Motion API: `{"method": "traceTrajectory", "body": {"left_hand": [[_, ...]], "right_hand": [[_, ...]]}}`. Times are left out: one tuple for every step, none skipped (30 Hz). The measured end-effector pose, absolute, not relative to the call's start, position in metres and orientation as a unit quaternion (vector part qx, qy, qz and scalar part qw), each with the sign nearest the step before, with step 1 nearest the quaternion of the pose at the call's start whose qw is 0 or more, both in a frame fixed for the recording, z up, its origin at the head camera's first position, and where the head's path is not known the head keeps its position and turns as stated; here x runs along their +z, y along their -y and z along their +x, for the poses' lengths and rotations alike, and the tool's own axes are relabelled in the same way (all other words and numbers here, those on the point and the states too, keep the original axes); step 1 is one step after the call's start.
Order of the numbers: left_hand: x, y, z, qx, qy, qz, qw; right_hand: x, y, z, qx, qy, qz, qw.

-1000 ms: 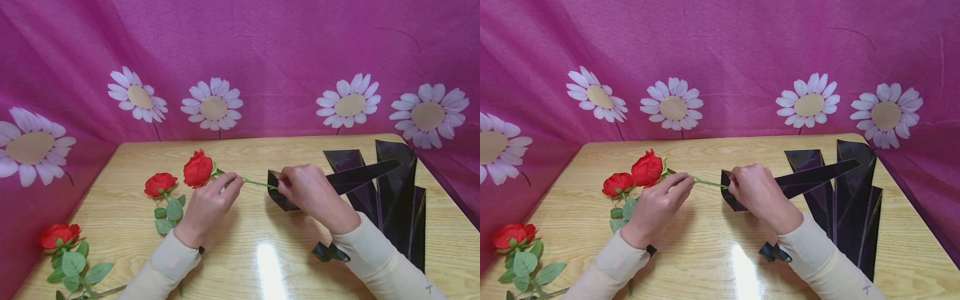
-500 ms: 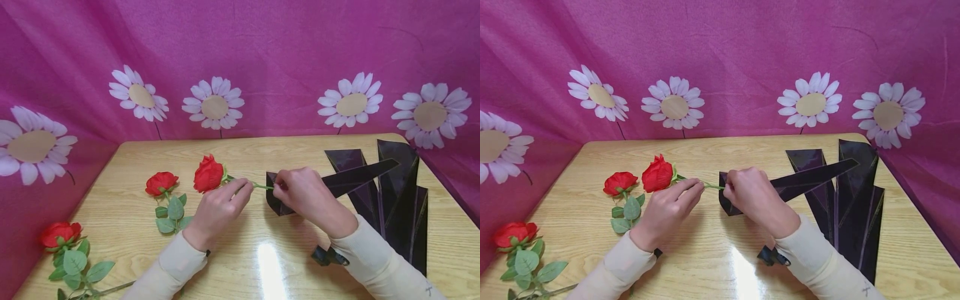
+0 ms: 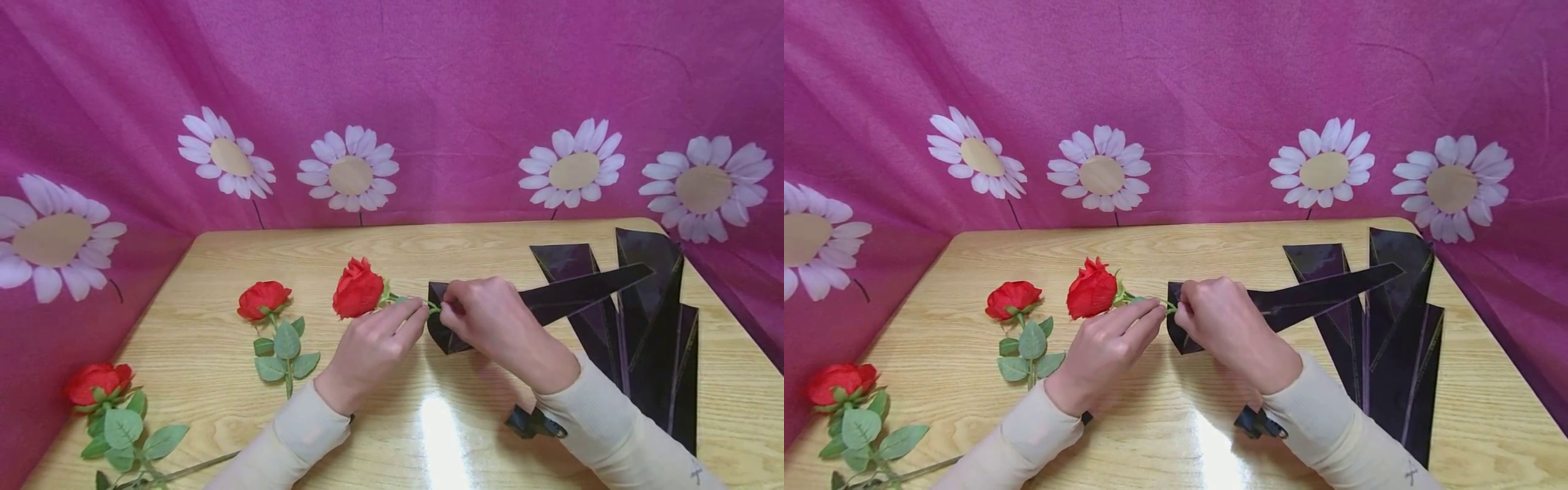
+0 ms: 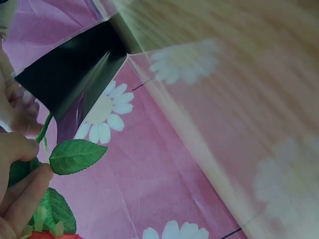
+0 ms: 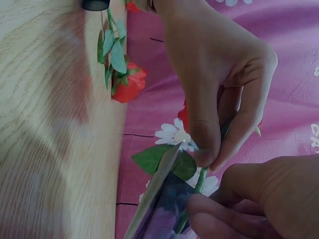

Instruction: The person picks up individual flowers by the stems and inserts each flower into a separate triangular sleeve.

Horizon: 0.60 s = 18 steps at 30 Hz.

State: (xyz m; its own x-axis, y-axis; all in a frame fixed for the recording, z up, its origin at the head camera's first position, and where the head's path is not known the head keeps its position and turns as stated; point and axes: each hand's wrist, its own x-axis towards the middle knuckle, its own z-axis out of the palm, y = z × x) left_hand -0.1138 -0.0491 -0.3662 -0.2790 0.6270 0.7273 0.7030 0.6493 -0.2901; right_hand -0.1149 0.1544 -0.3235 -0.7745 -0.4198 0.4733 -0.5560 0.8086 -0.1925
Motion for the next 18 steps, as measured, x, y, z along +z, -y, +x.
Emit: {"method": "traceTrajectory", "body": {"left_hand": [[-0.366, 0.048, -0.113, -0.043, 0.801, -0.417, 0.428], [-0.366, 0.047, -0.113, -0.042, 0.802, -0.418, 0.424], [-0.366, 0.046, -0.112, -0.044, 0.805, -0.419, 0.418], [-0.366, 0.044, -0.112, -0.045, 0.806, -0.422, 0.413], [-0.366, 0.043, -0.112, -0.047, 0.807, -0.424, 0.408], [-0.365, 0.041, -0.111, -0.049, 0.808, -0.427, 0.403], [-0.365, 0.04, -0.111, -0.05, 0.809, -0.428, 0.398], [-0.365, 0.039, -0.11, -0.054, 0.811, -0.429, 0.394], [-0.364, 0.037, -0.11, -0.058, 0.813, -0.43, 0.389], [-0.364, 0.036, -0.11, -0.059, 0.813, -0.43, 0.387], [-0.364, 0.035, -0.109, -0.062, 0.814, -0.43, 0.385], [-0.364, 0.034, -0.109, -0.064, 0.815, -0.43, 0.384], [-0.364, 0.034, -0.109, -0.068, 0.815, -0.43, 0.383], [-0.364, 0.033, -0.108, -0.071, 0.815, -0.43, 0.382], [-0.365, 0.033, -0.108, -0.072, 0.815, -0.43, 0.381], [-0.365, 0.033, -0.108, -0.073, 0.815, -0.431, 0.38], [-0.366, 0.033, -0.107, -0.076, 0.816, -0.43, 0.378], [-0.366, 0.032, -0.107, -0.079, 0.818, -0.43, 0.374]], "right_hand": [[-0.323, -0.154, -0.115, 0.164, 0.927, 0.264, 0.211], [-0.323, -0.154, -0.115, 0.165, 0.926, 0.266, 0.213], [-0.323, -0.154, -0.114, 0.165, 0.925, 0.267, 0.215], [-0.323, -0.154, -0.114, 0.164, 0.925, 0.268, 0.214], [-0.323, -0.153, -0.114, 0.163, 0.925, 0.268, 0.214], [-0.322, -0.153, -0.114, 0.163, 0.925, 0.27, 0.213], [-0.322, -0.153, -0.113, 0.162, 0.925, 0.27, 0.211], [-0.322, -0.154, -0.113, 0.162, 0.926, 0.271, 0.21], [-0.321, -0.154, -0.113, 0.162, 0.926, 0.271, 0.209], [-0.321, -0.155, -0.113, 0.163, 0.925, 0.272, 0.207], [-0.32, -0.155, -0.112, 0.165, 0.925, 0.273, 0.207], [-0.32, -0.156, -0.112, 0.168, 0.925, 0.274, 0.205], [-0.319, -0.156, -0.112, 0.17, 0.924, 0.274, 0.204], [-0.319, -0.157, -0.112, 0.174, 0.924, 0.275, 0.203], [-0.318, -0.157, -0.112, 0.177, 0.923, 0.275, 0.203], [-0.317, -0.157, -0.111, 0.179, 0.923, 0.276, 0.202], [-0.316, -0.158, -0.111, 0.181, 0.922, 0.276, 0.202], [-0.315, -0.158, -0.111, 0.184, 0.921, 0.276, 0.203]]}}
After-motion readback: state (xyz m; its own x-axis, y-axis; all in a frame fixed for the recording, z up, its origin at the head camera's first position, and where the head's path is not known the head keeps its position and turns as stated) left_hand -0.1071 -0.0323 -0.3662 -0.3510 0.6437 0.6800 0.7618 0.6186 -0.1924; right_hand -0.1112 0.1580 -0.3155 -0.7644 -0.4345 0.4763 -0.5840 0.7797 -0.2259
